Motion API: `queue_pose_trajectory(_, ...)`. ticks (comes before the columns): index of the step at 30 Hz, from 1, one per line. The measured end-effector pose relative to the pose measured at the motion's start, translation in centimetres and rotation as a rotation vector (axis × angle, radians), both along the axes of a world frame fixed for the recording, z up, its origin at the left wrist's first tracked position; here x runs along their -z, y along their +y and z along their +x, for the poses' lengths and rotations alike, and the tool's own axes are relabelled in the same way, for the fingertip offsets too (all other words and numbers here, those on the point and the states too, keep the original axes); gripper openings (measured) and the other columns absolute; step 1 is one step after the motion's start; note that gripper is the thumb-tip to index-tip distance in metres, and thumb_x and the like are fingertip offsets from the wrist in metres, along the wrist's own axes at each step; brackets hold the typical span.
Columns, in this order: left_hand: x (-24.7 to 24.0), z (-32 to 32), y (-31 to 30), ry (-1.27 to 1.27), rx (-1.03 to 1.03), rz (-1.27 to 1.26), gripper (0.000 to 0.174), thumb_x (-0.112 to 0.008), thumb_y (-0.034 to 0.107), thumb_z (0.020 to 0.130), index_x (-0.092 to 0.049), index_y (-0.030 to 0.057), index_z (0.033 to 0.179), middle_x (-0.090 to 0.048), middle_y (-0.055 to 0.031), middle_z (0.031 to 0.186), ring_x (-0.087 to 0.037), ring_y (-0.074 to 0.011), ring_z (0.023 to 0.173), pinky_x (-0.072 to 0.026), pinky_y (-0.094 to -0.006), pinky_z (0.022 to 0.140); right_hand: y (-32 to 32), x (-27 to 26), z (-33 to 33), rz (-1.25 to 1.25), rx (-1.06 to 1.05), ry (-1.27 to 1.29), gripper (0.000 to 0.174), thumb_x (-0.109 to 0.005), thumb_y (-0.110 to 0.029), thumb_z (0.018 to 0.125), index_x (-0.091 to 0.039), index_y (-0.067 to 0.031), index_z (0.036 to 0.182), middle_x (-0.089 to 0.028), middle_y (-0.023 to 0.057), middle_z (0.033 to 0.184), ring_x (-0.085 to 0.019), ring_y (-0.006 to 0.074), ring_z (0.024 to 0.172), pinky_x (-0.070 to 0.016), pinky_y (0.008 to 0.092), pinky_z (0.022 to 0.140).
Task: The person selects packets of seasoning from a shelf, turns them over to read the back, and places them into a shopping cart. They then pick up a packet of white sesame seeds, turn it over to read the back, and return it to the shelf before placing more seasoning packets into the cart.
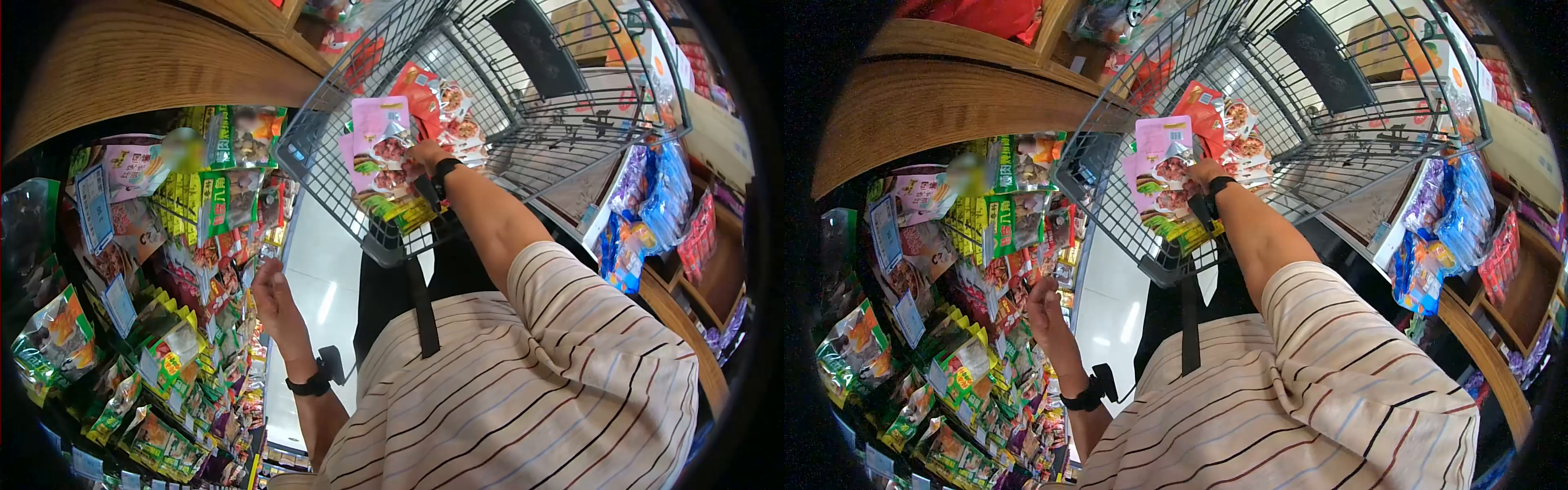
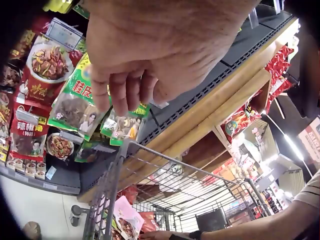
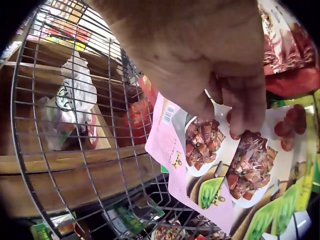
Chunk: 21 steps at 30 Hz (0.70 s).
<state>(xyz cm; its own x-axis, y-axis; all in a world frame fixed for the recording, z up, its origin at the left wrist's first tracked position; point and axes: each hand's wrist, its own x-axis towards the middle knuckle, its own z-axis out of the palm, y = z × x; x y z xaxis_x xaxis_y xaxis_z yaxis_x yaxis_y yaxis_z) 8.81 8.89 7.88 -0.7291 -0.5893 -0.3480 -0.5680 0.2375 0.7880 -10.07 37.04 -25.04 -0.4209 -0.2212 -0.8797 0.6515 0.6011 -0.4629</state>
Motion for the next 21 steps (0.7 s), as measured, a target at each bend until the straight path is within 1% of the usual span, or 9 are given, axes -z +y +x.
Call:
queue_pose_trajectory(2, -0.4, -0.1, -0.1, -0.039, 0.010, -0.011, 0.028, -0.051, 0.017, 0.102, -0.056, -0.0023, 0.122, -0.060, -0.0117, 0.121, -0.056, -0.0199, 0.115, -0.0411, -0.0326, 0.103, -1.6, -1.8, -0.1, 0.035, 0.588, -0.300, 0.021, -0.059, -0.013, 0.092, -0.070, 0.0051, 0.097, -0.071, 0.0144, 0.078, -0.069, 0.0230, 0.062, -0.0543, 0.0374, 0.052)
queue_pose_trajectory(4, -0.8, 0.0, -0.2, -0.060, 0.032, -0.028, 0.028, -0.050, 0.017, 0.102, -0.056, -0.0018, 0.122, -0.061, -0.0112, 0.120, -0.056, -0.0196, 0.114, -0.0412, -0.0323, 0.102, -0.8, -0.7, 0.0, -0.056, 0.293, -0.175, 0.016, -0.062, -0.010, 0.090, -0.070, 0.0036, 0.095, -0.071, 0.0145, 0.078, -0.068, 0.0219, 0.060, -0.0540, 0.0379, 0.051)
queue_pose_trajectory(9, -0.7, 0.5, -0.1, -0.005, 0.088, 0.014, 0.023, -0.052, 0.017, 0.102, -0.060, 0.0012, 0.118, -0.062, -0.0071, 0.116, -0.056, -0.0159, 0.109, -0.0424, -0.0308, 0.099, -2.0, -4.5, -1.1, -0.122, 0.565, -0.282, 0.017, -0.062, -0.012, 0.091, -0.064, 0.0015, 0.101, -0.067, 0.0138, 0.080, -0.066, 0.0237, 0.058, -0.0586, 0.0384, 0.052)
queue_pose_trajectory(10, -0.8, 0.3, 0.0, 0.007, 0.115, 0.000, 0.022, -0.054, 0.016, 0.102, -0.061, 0.0012, 0.116, -0.062, -0.0067, 0.116, -0.057, -0.0148, 0.106, -0.0435, -0.0300, 0.097, -2.1, -6.9, -1.5, -0.172, 0.553, -0.237, 0.022, -0.059, -0.015, 0.092, -0.059, 0.0016, 0.107, -0.065, 0.0124, 0.089, -0.069, 0.0254, 0.071, -0.0611, 0.0391, 0.058)
queue_pose_trajectory(13, 0.5, 0.2, -0.2, 0.081, 0.185, 0.013, 0.023, -0.056, 0.013, 0.101, -0.059, 0.0010, 0.120, -0.062, -0.0071, 0.116, -0.058, -0.0148, 0.106, -0.0447, -0.0302, 0.096, -2.0, -13.0, -2.2, -0.464, 0.600, -0.177, 0.025, -0.055, -0.013, 0.094, -0.059, 0.0032, 0.112, -0.067, 0.0125, 0.103, -0.069, 0.0219, 0.082, -0.0614, 0.0368, 0.072)
queue_pose_trajectory(14, 1.0, -0.1, -0.4, 0.089, 0.221, 0.044, 0.028, -0.058, 0.010, 0.099, -0.056, 0.0006, 0.125, -0.063, -0.0093, 0.119, -0.059, -0.0168, 0.111, -0.0458, -0.0317, 0.097, -1.8, -15.0, -2.4, -0.513, 0.516, -0.157, 0.027, -0.052, -0.014, 0.096, -0.058, 0.0017, 0.117, -0.065, 0.0120, 0.110, -0.068, 0.0219, 0.092, -0.0599, 0.0356, 0.081)
queue_pose_trajectory(15, 0.9, -0.8, -0.2, 0.029, 0.227, 0.061, 0.041, -0.063, 0.010, 0.095, -0.051, 0.0003, 0.133, -0.062, -0.0137, 0.124, -0.059, -0.0226, 0.117, -0.0454, -0.0358, 0.101, -1.7, -17.3, -2.4, -0.577, 0.497, -0.158, 0.028, -0.051, -0.014, 0.097, -0.058, 0.0017, 0.119, -0.065, 0.0122, 0.110, -0.068, 0.0221, 0.093, -0.0596, 0.0354, 0.082)
queue_pose_trajectory(18, 0.9, -2.3, 0.1, 0.080, 0.562, -0.019, 0.069, -0.075, 0.017, 0.086, -0.040, 0.0012, 0.144, -0.050, -0.0201, 0.139, -0.048, -0.0313, 0.131, -0.0379, -0.0403, 0.110, -1.6, -24.5, -0.6, -0.746, 0.434, -0.149, 0.029, -0.047, -0.012, 0.100, -0.055, 0.0030, 0.124, -0.065, 0.0137, 0.115, -0.068, 0.0240, 0.097, -0.0581, 0.0359, 0.088)
queue_pose_trajectory(21, -0.3, -3.3, 1.3, 0.131, 0.778, -0.042, 0.088, -0.082, 0.022, 0.078, -0.034, 0.0020, 0.148, -0.042, -0.0212, 0.147, -0.039, -0.0342, 0.139, -0.0317, -0.0413, 0.114, -1.7, -30.4, 1.9, -0.721, 0.480, -0.099, 0.027, -0.051, -0.010, 0.097, -0.060, 0.0051, 0.118, -0.067, 0.0151, 0.112, -0.070, 0.0232, 0.095, -0.0602, 0.0357, 0.083)
